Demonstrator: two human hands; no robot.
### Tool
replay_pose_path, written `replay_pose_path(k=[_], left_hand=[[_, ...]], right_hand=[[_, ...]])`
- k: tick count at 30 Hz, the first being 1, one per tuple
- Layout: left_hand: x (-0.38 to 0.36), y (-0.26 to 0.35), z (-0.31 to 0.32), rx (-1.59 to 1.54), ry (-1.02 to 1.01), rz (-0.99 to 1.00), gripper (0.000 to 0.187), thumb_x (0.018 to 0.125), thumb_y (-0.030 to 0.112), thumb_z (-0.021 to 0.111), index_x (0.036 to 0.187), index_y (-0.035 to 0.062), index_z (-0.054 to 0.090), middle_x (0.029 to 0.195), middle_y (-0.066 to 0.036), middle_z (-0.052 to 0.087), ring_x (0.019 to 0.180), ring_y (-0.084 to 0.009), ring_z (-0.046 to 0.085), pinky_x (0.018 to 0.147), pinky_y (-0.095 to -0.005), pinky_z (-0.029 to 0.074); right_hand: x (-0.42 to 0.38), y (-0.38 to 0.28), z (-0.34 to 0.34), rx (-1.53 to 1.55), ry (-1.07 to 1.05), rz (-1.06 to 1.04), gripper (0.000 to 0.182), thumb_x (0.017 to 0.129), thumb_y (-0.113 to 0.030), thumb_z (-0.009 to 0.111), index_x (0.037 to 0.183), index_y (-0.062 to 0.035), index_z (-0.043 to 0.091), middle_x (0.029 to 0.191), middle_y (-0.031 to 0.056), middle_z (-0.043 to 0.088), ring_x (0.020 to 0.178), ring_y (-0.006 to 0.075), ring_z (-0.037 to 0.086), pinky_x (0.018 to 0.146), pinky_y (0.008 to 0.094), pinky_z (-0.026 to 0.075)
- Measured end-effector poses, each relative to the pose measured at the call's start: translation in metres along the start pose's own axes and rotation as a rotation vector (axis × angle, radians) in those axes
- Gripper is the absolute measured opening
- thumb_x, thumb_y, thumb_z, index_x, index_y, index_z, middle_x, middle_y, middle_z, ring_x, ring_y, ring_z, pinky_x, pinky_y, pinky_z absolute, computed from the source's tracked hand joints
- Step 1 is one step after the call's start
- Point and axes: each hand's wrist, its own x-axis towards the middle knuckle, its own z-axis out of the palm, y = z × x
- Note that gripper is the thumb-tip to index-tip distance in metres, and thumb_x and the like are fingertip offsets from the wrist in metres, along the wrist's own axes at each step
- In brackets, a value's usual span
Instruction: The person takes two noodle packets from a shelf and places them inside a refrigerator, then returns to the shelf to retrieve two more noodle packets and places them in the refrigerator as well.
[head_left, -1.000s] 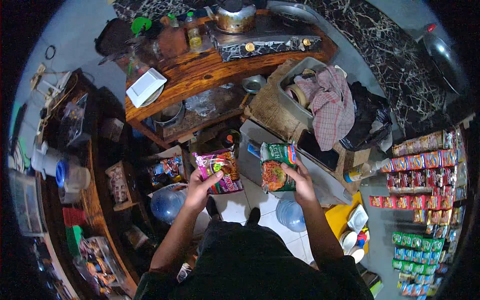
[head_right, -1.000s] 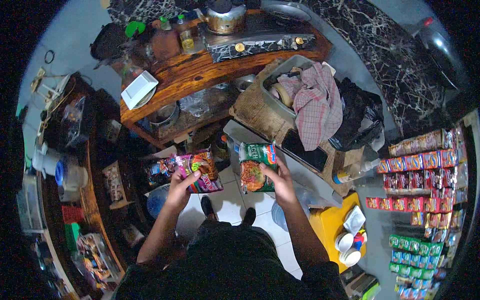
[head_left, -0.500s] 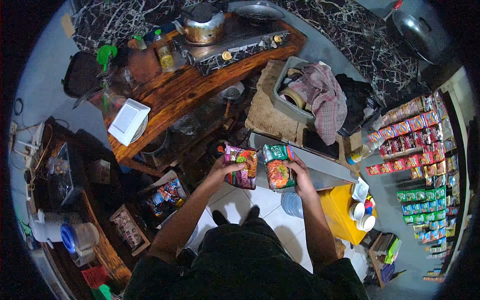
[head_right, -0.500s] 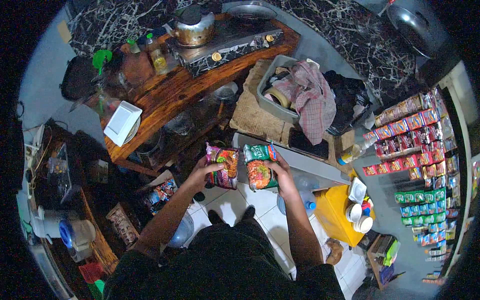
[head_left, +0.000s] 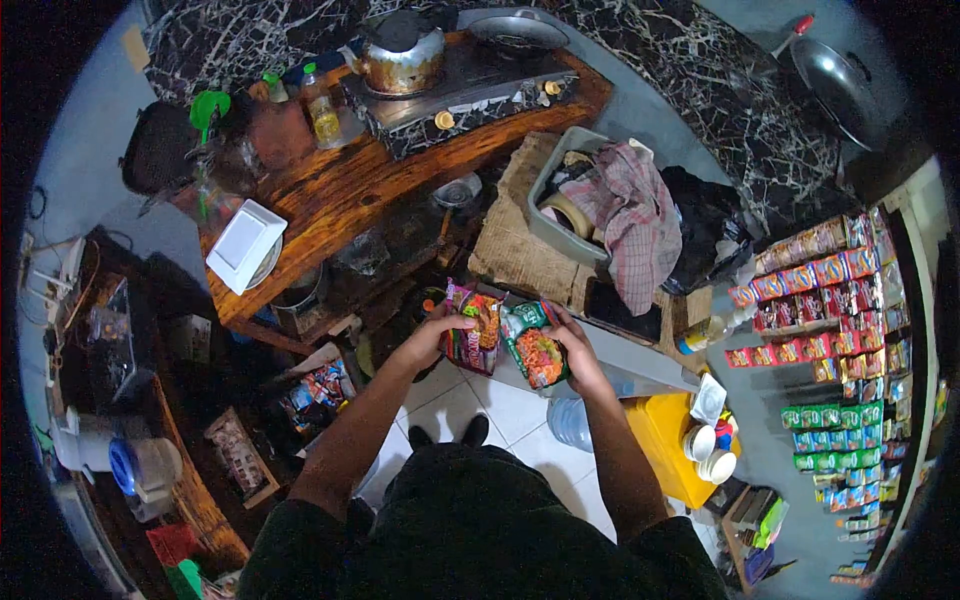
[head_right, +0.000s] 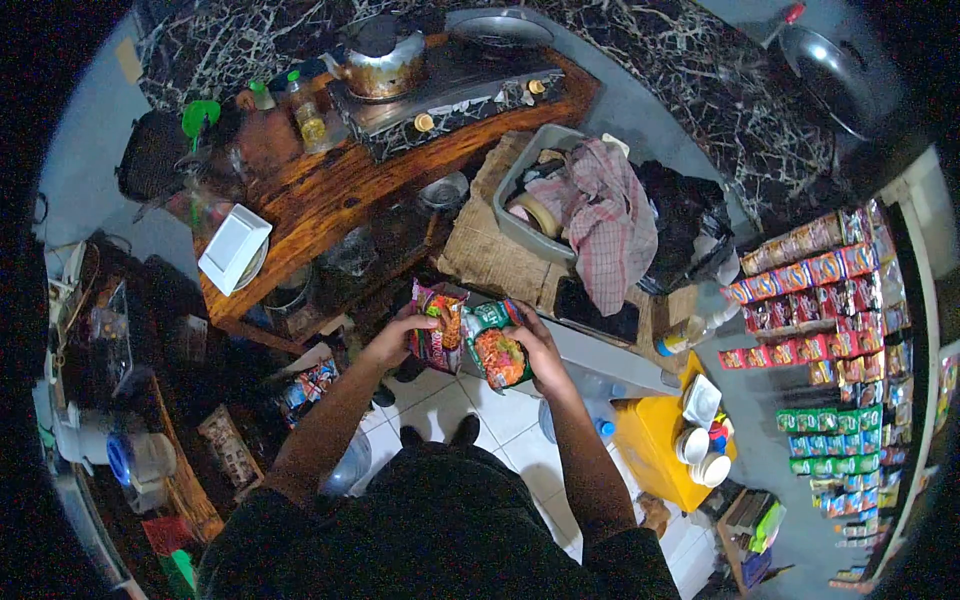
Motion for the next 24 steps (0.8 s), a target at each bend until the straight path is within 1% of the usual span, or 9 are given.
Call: replay_pose_path(k=[2, 3, 6, 8, 10, 14, 18, 20, 24], left_hand=[[0.004, -0.011, -0.009, -0.009, 0.144, -0.036, 0.076, 0.075, 0.02, 0.072, 0.139, 0.001, 0.035, 0.125, -0.013, 0.055, 0.114, -0.0236, 0.057, 0.094, -0.0405, 0.048], [0.005, -0.008, -0.012, -0.008, 0.058, -0.046, 0.082, 0.075, 0.019, 0.071, 0.143, 0.0035, 0.03, 0.129, -0.012, 0.052, 0.116, -0.0241, 0.054, 0.096, -0.0404, 0.047], [0.006, -0.013, -0.012, -0.11, -0.003, -0.115, 0.083, 0.075, 0.018, 0.07, 0.145, 0.0071, 0.028, 0.127, -0.01, 0.053, 0.114, -0.0233, 0.055, 0.096, -0.0404, 0.047], [0.004, -0.015, -0.005, -0.117, 0.024, -0.057, 0.08, 0.076, 0.017, 0.069, 0.145, 0.0095, 0.029, 0.124, -0.01, 0.055, 0.112, -0.0221, 0.057, 0.097, -0.0393, 0.047], [0.006, -0.021, -0.006, -0.076, 0.009, 0.028, 0.078, 0.079, 0.012, 0.061, 0.148, 0.0119, 0.024, 0.127, -0.013, 0.054, 0.112, -0.0247, 0.058, 0.097, -0.0414, 0.047], [0.022, -0.042, -0.038, -0.088, -0.067, -0.029, 0.081, 0.078, 0.012, 0.062, 0.149, 0.0133, 0.022, 0.13, -0.013, 0.052, 0.112, -0.0258, 0.058, 0.097, -0.0429, 0.047], [0.004, -0.011, -0.001, -0.055, -0.096, 0.089, 0.078, 0.078, 0.013, 0.063, 0.147, 0.01, 0.026, 0.127, -0.014, 0.055, 0.11, -0.027, 0.06, 0.097, -0.0436, 0.048], [0.001, -0.006, -0.004, -0.009, -0.068, -0.001, 0.071, 0.078, 0.015, 0.063, 0.142, 0.0041, 0.032, 0.121, -0.015, 0.059, 0.106, -0.0278, 0.062, 0.096, -0.0432, 0.048], [0.02, -0.016, -0.038, -0.025, -0.148, -0.147, 0.058, 0.081, 0.016, 0.061, 0.134, -0.0007, 0.042, 0.112, -0.016, 0.064, 0.101, -0.0269, 0.065, 0.093, -0.0411, 0.05]], right_hand=[[0.001, -0.004, -0.004, -0.04, -0.023, 0.038, 0.06, 0.081, -0.016, 0.059, 0.137, -0.0025, 0.041, 0.123, 0.009, 0.056, 0.111, 0.0189, 0.053, 0.099, 0.029, 0.038], [0.004, -0.001, -0.005, -0.048, -0.019, 0.051, 0.061, 0.081, -0.016, 0.059, 0.138, -0.0028, 0.041, 0.123, 0.0091, 0.055, 0.111, 0.019, 0.053, 0.099, 0.0296, 0.038], [0.01, 0.001, -0.009, -0.106, -0.061, 0.039, 0.059, 0.082, -0.016, 0.059, 0.137, -0.0027, 0.041, 0.125, 0.0107, 0.053, 0.112, 0.0194, 0.052, 0.097, 0.0313, 0.04], [0.011, -0.005, -0.008, -0.088, -0.089, 0.101, 0.059, 0.082, -0.016, 0.06, 0.136, -0.0022, 0.041, 0.125, 0.0116, 0.053, 0.112, 0.0199, 0.052, 0.097, 0.0322, 0.041], [0.009, -0.01, -0.003, -0.101, -0.063, 0.111, 0.059, 0.081, -0.016, 0.06, 0.135, -0.002, 0.041, 0.124, 0.0114, 0.053, 0.112, 0.0202, 0.052, 0.097, 0.0327, 0.041], [0.011, -0.007, -0.007, -0.121, -0.066, 0.072, 0.059, 0.08, -0.016, 0.062, 0.134, -0.0021, 0.04, 0.124, 0.0115, 0.053, 0.113, 0.0212, 0.051, 0.097, 0.0322, 0.04], [0.007, -0.004, -0.005, -0.211, -0.069, -0.044, 0.056, 0.079, -0.014, 0.062, 0.131, -0.0018, 0.044, 0.124, 0.0109, 0.054, 0.113, 0.0208, 0.051, 0.099, 0.0311, 0.039], [0.005, -0.004, -0.003, -0.231, -0.052, -0.081, 0.055, 0.079, -0.014, 0.061, 0.13, -0.0018, 0.046, 0.123, 0.0106, 0.054, 0.113, 0.0206, 0.051, 0.099, 0.0309, 0.038], [0.001, -0.007, 0.003, -0.232, 0.031, 0.003, 0.054, 0.078, -0.016, 0.062, 0.129, -0.0025, 0.048, 0.12, 0.0101, 0.056, 0.111, 0.0187, 0.053, 0.096, 0.0299, 0.041]])
